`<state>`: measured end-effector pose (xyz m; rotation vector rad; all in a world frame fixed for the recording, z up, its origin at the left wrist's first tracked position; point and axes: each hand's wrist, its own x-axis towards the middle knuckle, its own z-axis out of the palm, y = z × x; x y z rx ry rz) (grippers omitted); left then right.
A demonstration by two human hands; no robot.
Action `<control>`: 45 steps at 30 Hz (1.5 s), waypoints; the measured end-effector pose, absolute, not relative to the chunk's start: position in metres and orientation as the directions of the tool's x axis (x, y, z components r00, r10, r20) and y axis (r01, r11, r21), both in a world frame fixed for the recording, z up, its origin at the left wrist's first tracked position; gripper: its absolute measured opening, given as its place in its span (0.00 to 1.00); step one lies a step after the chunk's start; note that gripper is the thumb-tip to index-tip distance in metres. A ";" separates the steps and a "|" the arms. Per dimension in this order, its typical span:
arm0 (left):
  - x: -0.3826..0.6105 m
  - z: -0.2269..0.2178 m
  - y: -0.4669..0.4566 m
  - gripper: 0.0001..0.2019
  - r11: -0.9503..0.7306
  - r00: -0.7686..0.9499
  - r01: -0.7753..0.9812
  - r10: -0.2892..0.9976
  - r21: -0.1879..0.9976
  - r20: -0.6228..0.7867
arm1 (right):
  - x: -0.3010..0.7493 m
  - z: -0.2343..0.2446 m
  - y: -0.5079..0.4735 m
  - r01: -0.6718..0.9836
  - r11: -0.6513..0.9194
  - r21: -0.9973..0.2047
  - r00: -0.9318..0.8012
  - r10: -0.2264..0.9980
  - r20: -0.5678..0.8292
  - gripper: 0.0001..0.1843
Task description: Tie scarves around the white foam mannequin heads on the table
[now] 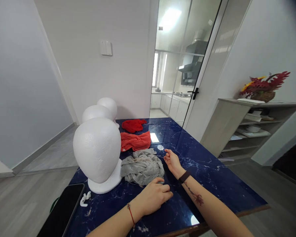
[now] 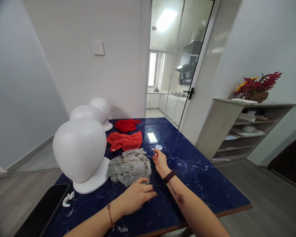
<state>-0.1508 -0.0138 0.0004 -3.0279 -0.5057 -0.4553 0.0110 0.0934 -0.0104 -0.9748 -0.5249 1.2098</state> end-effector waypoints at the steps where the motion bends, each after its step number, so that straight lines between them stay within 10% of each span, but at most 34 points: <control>1: -0.151 0.000 -0.013 0.12 -0.945 0.901 0.327 0.316 0.013 0.299 | 0.011 -0.010 0.093 -0.542 0.031 -0.840 0.306 0.938 -0.162 0.04; 45: -0.151 0.004 -0.016 0.09 -0.925 0.797 0.379 0.344 0.032 0.495 | 0.011 -0.008 0.093 -0.480 0.010 -0.877 0.299 0.942 -0.153 0.06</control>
